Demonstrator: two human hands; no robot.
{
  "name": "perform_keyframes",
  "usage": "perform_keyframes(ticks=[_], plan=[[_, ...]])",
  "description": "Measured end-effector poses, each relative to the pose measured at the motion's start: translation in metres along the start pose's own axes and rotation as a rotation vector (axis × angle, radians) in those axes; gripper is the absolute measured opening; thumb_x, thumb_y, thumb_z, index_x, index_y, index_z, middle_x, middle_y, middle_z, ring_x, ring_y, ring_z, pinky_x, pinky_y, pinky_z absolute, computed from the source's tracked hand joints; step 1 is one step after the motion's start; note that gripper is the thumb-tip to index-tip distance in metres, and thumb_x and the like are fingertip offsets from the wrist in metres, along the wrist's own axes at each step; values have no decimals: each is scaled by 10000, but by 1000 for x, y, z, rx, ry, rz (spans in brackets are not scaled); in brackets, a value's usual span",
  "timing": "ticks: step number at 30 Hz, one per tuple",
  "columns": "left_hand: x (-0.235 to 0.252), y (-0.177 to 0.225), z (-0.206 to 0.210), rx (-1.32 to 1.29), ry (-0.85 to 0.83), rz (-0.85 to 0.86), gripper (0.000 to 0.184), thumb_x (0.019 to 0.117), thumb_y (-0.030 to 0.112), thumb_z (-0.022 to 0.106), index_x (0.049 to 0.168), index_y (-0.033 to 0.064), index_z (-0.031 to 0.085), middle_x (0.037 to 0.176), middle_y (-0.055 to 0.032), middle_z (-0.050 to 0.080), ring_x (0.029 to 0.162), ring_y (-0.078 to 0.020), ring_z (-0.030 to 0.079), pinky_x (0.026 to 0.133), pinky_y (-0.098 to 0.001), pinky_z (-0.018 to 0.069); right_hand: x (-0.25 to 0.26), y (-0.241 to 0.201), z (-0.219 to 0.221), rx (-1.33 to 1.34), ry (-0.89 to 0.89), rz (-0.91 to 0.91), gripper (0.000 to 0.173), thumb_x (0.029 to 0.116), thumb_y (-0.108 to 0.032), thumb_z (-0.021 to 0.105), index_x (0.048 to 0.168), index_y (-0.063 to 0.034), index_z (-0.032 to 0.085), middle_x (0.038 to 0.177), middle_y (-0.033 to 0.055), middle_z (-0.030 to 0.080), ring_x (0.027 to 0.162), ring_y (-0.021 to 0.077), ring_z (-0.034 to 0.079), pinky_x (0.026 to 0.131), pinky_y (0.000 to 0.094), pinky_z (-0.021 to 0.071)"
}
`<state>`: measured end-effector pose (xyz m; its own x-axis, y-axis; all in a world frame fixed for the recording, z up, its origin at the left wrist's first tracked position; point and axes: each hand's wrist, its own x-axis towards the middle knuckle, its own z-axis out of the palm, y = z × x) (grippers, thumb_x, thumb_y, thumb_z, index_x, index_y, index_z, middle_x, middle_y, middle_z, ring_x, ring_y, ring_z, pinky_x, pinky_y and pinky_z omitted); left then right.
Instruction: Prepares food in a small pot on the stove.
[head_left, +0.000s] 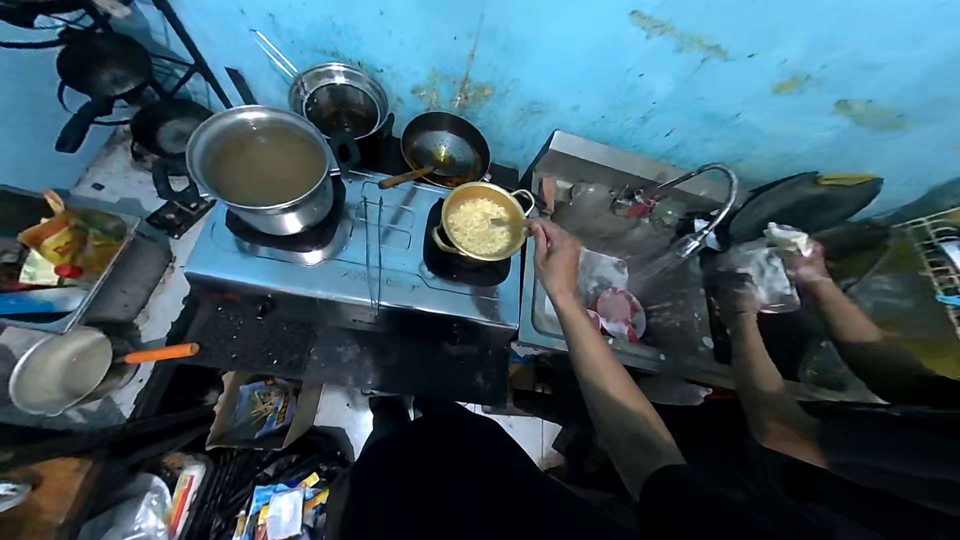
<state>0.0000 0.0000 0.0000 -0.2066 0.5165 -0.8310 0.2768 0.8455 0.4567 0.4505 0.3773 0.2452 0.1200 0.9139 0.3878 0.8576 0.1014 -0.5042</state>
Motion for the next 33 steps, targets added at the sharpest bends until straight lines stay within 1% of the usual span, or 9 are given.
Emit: perform_keyframes(ticks=[4,7,10,14,18,22,25,30,33], plan=[[56,-42,29,124,195,13,439,1055,358,555,1290,1,653,1282,-229,659,1206,-363,623,1051,-545,478,1,4,-4,190,-29,52,350,1111,-220,417,1224,-80,716,1067,67,757,936,150,713,878,391,581],[22,4,17,17,168,-2,440,1028,330,605,1254,-44,653,1238,-268,663,1167,-397,632,1021,-570,495,0,16,-10,278,4,123,362,1119,-262,414,1273,-72,681,1062,68,747,867,137,697,806,348,587],[9,38,-1,101,41,-7,496,1072,314,528,1352,-94,569,1363,-338,569,1313,-472,525,1119,-610,381,-5,19,-15,206,-123,70,373,1112,-275,431,1292,-42,660,1122,104,732,902,164,706,832,368,596],[1,105,-22,356,-140,40,455,1052,392,535,1226,0,689,1254,-298,652,1212,-510,589,998,-736,417,-8,11,-21,145,-60,-34,378,1111,-170,396,1242,76,651,1082,145,720,864,126,690,775,298,586],[-4,198,31,-103,-392,438,469,1067,435,507,1160,30,725,1057,-157,743,976,-284,722,935,-535,561,-19,2,-9,172,-160,34,381,1116,-156,396,1322,77,616,1171,125,721,885,71,700,763,239,584],[-15,286,94,-173,-618,322,630,1081,527,403,1123,-43,668,986,-187,682,812,-261,647,774,-456,538,-24,-11,-16,-180,-161,93,420,1112,-252,423,1171,56,703,1007,140,729,809,128,671,788,313,558],[-6,302,129,-398,-556,245,598,1083,513,413,1202,-31,633,1028,-168,665,827,-226,634,783,-400,536,-20,-24,-26,-374,-108,17,437,1105,-287,444,1131,53,717,1006,192,726,912,235,698,904,401,544],[3,306,138,-393,-398,275,484,1006,466,603,1110,4,702,1058,-193,720,1015,-335,699,913,-575,546,-19,-30,-28,-513,-104,41,428,1088,-305,477,1143,40,725,1055,219,725,986,306,703,950,463,528],[-4,308,128,-298,-310,321,428,991,446,630,1086,37,713,1032,-187,711,995,-351,692,861,-600,552,-17,-33,-16,-202,-105,270,382,1100,-283,485,1026,18,708,813,57,644,683,96,606,709,286,541]])
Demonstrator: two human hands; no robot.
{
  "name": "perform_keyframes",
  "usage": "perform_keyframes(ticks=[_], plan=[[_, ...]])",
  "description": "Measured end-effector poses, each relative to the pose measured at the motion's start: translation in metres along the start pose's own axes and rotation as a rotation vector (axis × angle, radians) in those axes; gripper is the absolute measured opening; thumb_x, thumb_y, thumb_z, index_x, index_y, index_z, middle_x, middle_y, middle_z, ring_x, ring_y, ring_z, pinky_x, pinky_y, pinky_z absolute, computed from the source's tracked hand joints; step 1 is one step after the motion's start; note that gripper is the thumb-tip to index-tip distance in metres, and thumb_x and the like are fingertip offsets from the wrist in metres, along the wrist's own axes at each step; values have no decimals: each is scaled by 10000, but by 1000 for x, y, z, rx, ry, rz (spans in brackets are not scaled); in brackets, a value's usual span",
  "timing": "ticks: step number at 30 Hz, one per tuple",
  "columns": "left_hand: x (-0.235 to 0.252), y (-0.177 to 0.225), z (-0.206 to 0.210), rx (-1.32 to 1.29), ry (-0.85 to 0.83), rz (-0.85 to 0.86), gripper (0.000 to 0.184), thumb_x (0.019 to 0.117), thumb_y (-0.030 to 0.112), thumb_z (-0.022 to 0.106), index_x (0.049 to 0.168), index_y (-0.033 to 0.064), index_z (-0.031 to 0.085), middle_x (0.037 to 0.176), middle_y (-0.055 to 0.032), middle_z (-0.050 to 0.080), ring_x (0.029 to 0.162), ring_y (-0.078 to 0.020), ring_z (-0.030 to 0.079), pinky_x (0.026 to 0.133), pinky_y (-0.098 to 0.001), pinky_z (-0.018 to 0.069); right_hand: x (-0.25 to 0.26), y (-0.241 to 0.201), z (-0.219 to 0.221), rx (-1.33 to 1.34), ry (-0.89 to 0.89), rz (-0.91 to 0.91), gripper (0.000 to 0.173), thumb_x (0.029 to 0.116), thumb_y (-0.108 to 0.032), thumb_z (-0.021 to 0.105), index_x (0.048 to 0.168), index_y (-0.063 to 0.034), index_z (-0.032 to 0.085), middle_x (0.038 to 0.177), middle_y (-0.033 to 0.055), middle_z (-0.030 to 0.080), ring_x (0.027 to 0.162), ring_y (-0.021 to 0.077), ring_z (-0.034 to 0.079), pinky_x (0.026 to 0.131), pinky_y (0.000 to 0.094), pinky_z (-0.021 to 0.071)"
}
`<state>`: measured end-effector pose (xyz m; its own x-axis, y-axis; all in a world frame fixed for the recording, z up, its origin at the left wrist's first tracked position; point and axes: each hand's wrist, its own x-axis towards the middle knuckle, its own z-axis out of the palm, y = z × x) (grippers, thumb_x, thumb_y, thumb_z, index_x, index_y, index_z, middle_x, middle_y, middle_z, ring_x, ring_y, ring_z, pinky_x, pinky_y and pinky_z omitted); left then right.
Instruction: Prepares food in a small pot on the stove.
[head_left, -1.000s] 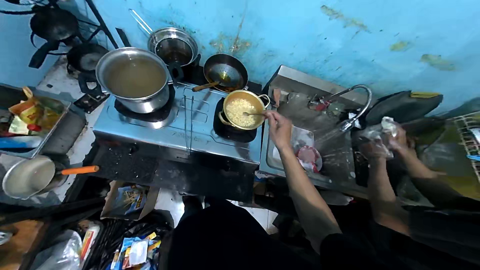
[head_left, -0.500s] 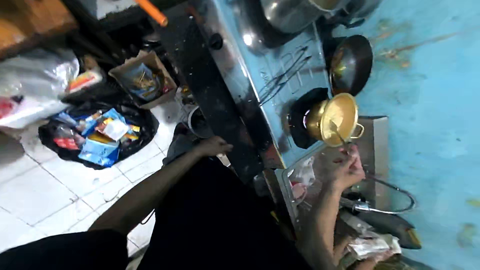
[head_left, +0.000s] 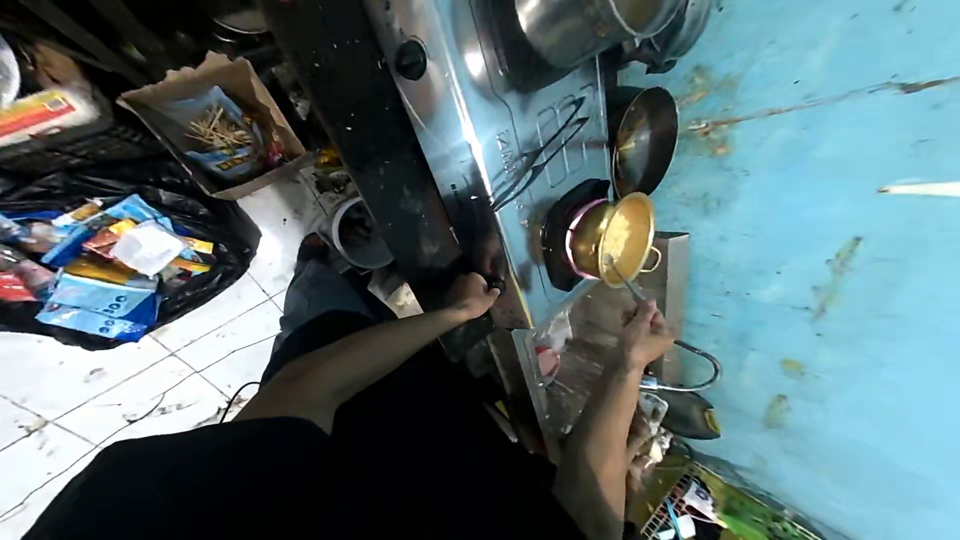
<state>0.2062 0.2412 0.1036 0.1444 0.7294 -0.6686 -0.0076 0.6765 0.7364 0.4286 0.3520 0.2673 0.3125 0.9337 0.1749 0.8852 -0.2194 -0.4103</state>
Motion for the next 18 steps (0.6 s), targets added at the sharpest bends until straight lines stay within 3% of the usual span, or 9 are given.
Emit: perform_keyframes(ticks=[1,3,7,10,13,15,17,18], plan=[[-2,0,-1,11,5,4,422,996,442,622,1104,44,711,1046,-183,712,1009,-349,691,868,-598,553,0,-3,3,147,-1,95,370,1107,-278,474,1009,11,685,767,19,608,614,66,568,631,251,522],[-4,-1,0,1,1,13,427,1006,436,612,1130,38,704,1071,-186,710,1036,-352,686,892,-592,547,0,0,5,282,37,189,368,1116,-290,452,1018,-3,661,767,9,599,594,74,556,591,255,511],[1,-6,3,-14,5,11,459,989,476,624,1136,48,699,1068,-186,710,1025,-358,686,888,-602,546,5,8,1,124,15,40,380,1104,-242,473,1025,50,702,815,63,639,683,88,584,717,287,534],[5,-8,5,-17,5,21,469,987,485,626,1133,45,699,1058,-188,712,1015,-354,690,891,-598,545,10,4,5,252,39,101,353,1108,-253,473,986,13,670,769,15,610,606,63,560,617,246,519],[5,-6,5,-14,3,23,462,990,475,632,1117,35,698,1045,-195,703,1005,-363,682,887,-600,538,9,1,5,86,47,70,389,1102,-268,473,1038,38,704,865,87,660,752,121,609,772,326,535],[6,-6,4,-5,-5,19,458,989,473,635,1110,35,698,1034,-189,705,997,-354,684,888,-591,541,9,-4,6,139,22,129,373,1102,-278,482,1038,17,700,829,46,633,693,81,573,699,277,513],[7,-5,3,8,-15,21,451,990,466,634,1098,33,696,1015,-184,704,982,-344,685,883,-579,543,13,-6,7,317,7,298,358,1105,-324,476,1080,-26,672,792,5,604,595,65,541,561,246,486],[7,-5,2,17,-22,24,449,994,464,630,1094,31,695,1008,-184,705,978,-341,686,882,-573,544,16,-3,5,391,-5,379,360,1105,-360,462,1098,-58,658,798,-3,596,589,71,538,547,254,488]])
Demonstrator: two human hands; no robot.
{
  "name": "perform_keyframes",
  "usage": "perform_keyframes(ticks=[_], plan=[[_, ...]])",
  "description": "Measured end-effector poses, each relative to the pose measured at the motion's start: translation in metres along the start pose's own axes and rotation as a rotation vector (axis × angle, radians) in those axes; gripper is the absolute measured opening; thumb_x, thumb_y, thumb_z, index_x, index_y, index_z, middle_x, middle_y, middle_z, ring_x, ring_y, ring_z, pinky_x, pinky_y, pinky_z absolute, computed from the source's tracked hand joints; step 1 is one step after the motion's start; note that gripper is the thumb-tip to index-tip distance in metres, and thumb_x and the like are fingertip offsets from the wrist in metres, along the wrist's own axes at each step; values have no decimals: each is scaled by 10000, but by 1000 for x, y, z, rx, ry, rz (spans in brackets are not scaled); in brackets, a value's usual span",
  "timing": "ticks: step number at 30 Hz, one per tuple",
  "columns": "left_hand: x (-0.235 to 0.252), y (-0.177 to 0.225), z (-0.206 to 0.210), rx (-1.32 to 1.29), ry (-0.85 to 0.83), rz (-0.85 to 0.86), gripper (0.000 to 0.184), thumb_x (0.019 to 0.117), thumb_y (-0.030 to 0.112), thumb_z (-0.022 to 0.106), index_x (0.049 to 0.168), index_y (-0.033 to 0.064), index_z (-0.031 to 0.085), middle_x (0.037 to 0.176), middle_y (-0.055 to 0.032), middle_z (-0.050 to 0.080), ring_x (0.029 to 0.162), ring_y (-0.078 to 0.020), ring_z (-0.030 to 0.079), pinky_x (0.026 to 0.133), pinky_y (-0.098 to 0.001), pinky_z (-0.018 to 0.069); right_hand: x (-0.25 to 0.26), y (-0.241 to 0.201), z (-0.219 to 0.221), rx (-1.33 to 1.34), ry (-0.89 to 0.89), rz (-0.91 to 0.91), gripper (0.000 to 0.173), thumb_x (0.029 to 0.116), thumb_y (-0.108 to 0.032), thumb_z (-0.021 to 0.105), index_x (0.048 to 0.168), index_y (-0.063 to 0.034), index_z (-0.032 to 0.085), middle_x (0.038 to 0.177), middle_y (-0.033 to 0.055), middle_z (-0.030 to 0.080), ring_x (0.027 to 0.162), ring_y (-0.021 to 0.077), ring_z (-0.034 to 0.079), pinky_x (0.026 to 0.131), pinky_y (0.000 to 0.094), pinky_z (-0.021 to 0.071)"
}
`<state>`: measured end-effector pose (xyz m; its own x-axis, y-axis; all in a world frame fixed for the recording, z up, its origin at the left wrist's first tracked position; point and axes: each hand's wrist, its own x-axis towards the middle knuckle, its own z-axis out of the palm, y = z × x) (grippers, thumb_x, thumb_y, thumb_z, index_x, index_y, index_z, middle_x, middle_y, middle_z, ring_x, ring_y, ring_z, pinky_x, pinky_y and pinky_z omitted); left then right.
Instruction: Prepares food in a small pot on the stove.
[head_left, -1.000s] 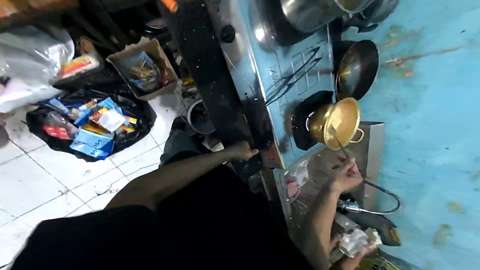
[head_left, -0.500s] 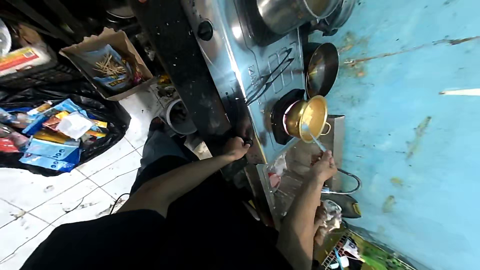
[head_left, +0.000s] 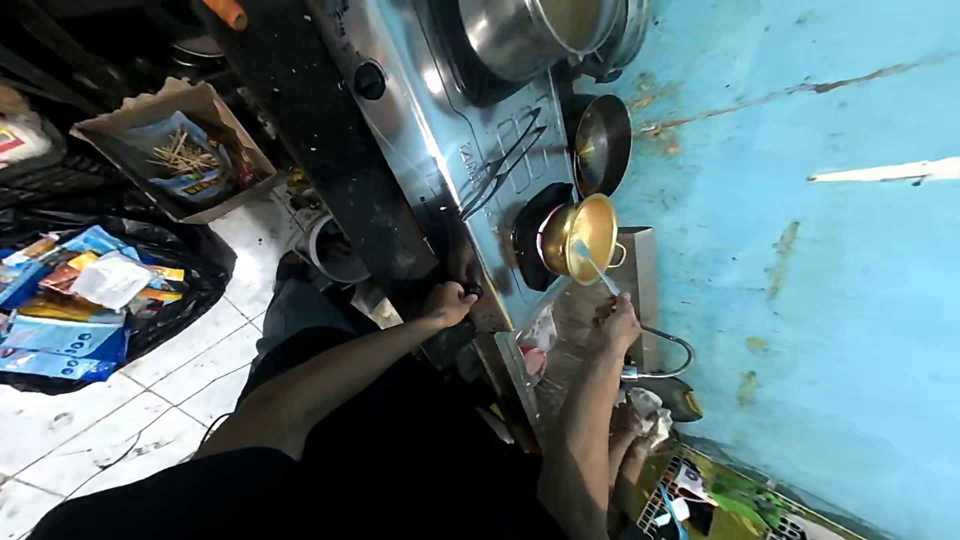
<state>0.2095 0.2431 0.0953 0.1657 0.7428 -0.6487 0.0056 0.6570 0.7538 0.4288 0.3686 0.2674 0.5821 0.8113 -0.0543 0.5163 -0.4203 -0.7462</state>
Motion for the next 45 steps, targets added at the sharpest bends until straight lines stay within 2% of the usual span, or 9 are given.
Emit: perform_keyframes(ticks=[3,5,8,10,14,20,27,36,45], plan=[[4,-1,-1,28,-15,7,455,999,471,617,1102,35,697,1024,-182,706,995,-338,685,896,-574,540,3,-3,-5,137,-4,106,344,1101,-417,434,1111,-119,606,831,-17,562,636,88,540,593,280,494],[6,-3,-1,38,-24,2,474,998,489,610,1140,45,695,1056,-174,711,1017,-326,688,917,-570,539,5,-1,-6,45,63,-31,362,1114,-354,426,1101,-57,633,822,10,579,620,83,543,584,261,495],[9,-4,-3,57,-27,18,483,1002,489,604,1158,41,694,1066,-156,722,1021,-293,696,947,-540,538,10,4,-20,-375,103,-424,370,1095,-224,479,1169,59,705,1027,204,719,936,261,692,920,420,544],[10,-3,-6,78,-27,32,483,1006,483,602,1157,34,695,1068,-143,725,1021,-269,698,960,-507,538,9,4,-25,-492,116,-552,369,1081,-235,503,1166,53,719,1079,256,718,1022,366,695,975,516,514],[12,-1,-8,124,-45,46,490,1014,485,591,1136,23,702,1031,-128,727,961,-240,701,923,-478,549,3,4,-27,-492,-15,-558,333,1076,-244,538,1130,25,728,1087,232,704,1001,370,683,937,543,533],[13,0,-7,164,-13,92,414,1032,428,596,1016,42,747,926,-54,748,754,-139,690,738,-363,584,9,22,-23,-476,144,-611,294,1067,-279,550,1163,-104,767,1086,160,722,941,340,701,851,575,555],[11,5,-5,207,-15,108,371,1051,355,586,1037,16,737,952,-62,760,796,-133,711,745,-336,596,30,5,2,-429,-80,-721,215,1037,-294,608,1159,-261,781,1207,97,666,1046,296,650,909,581,484],[10,7,-7,242,-39,134,358,1055,350,581,1027,36,750,916,-46,747,713,-124,666,675,-312,569,2,11,-41,-564,12,-740,257,1051,-396,567,1133,-259,769,1140,88,667,1013,311,633,881,565,452],[6,12,-4,286,-25,128,354,1056,338,582,1019,26,745,913,-61,750,689,-128,663,627,-303,554,-37,54,-35,-166,157,-626,258,1026,-240,639,1255,-220,757,1178,54,720,1026,234,679,901,491,517]])
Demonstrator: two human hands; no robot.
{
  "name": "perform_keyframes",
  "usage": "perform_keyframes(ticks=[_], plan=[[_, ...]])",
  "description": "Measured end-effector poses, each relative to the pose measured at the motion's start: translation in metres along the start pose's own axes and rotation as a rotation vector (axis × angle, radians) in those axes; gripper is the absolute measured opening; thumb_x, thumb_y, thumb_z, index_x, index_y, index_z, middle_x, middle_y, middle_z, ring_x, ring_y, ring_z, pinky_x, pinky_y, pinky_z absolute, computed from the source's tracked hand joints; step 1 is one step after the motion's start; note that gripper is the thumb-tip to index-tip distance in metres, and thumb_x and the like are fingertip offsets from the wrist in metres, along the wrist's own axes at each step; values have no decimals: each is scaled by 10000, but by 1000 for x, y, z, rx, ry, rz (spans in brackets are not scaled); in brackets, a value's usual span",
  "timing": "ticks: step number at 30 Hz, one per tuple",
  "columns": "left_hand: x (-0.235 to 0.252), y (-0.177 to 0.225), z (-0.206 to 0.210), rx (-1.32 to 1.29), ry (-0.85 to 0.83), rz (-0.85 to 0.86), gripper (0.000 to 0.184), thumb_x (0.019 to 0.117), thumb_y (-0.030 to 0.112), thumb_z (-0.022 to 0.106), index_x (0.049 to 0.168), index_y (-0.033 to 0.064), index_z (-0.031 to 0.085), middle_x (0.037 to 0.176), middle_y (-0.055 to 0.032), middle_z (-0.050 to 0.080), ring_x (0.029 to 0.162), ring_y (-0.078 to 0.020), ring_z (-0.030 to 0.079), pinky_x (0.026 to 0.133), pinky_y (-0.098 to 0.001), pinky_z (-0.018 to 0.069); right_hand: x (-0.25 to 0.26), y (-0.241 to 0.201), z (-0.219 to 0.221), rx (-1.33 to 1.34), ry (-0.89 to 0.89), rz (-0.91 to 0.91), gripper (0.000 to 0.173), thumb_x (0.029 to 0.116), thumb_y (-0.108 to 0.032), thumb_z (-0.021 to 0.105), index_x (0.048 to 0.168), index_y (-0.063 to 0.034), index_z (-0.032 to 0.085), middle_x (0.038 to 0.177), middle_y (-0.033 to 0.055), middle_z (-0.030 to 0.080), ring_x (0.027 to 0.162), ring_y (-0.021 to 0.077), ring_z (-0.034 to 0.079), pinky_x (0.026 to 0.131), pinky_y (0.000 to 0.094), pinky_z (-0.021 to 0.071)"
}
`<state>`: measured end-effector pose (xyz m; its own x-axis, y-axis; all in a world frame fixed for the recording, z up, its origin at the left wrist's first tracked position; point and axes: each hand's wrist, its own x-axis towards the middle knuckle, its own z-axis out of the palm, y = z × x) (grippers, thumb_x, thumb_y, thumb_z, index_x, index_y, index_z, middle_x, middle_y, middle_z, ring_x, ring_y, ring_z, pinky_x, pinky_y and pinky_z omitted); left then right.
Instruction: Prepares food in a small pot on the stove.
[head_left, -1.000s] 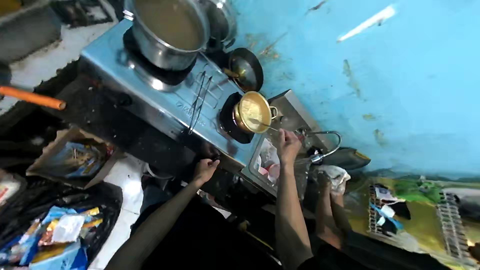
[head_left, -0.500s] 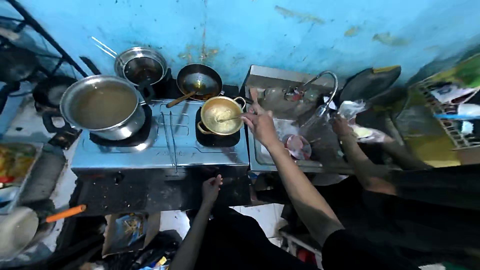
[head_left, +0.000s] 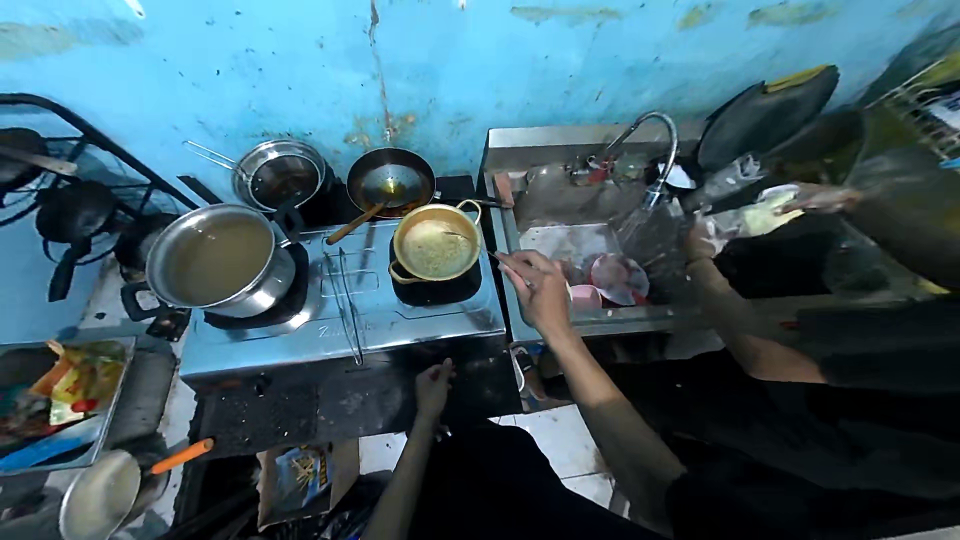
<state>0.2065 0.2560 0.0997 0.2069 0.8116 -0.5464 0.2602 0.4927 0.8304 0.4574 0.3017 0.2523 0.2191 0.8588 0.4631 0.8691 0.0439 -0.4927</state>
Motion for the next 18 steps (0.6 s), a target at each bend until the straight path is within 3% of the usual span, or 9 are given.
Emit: perform_keyframes(ticks=[3,7,11,13,16,18], plan=[[-1,1,2,16,7,6,360,1065,328,565,1015,17,739,897,-60,747,673,-123,658,615,-297,548,-16,5,12,81,10,41,273,1031,-204,627,1278,-212,744,1199,36,731,1060,209,693,933,484,534],[-3,-1,3,30,4,27,375,1072,350,545,1056,33,744,913,-57,747,685,-125,661,622,-298,555,-17,3,20,84,47,57,247,1017,-199,650,1236,-227,763,1185,33,711,999,202,678,880,470,537],[-4,0,4,42,4,26,374,1077,341,535,1083,29,741,935,-58,751,698,-127,667,633,-299,560,-8,-7,24,101,52,111,236,1042,-203,608,1221,-170,757,1177,60,735,1014,232,699,897,486,534],[-6,2,6,39,14,16,370,1079,335,534,1074,28,741,926,-57,749,677,-122,654,610,-288,545,-2,-13,31,166,43,218,234,1050,-208,593,1192,-127,760,1120,86,738,939,232,708,856,464,568],[-6,3,8,38,20,1,369,1080,331,532,1076,27,741,923,-61,749,668,-122,652,601,-286,542,10,-10,48,395,30,549,260,1053,-265,588,1190,-146,775,1044,36,766,873,163,717,844,407,581],[-6,3,9,34,36,-2,360,1074,328,547,1065,29,748,905,-59,752,655,-124,650,587,-284,539,16,-6,53,592,107,686,256,1056,-244,588,1188,-121,770,980,30,778,754,136,702,736,367,587]])
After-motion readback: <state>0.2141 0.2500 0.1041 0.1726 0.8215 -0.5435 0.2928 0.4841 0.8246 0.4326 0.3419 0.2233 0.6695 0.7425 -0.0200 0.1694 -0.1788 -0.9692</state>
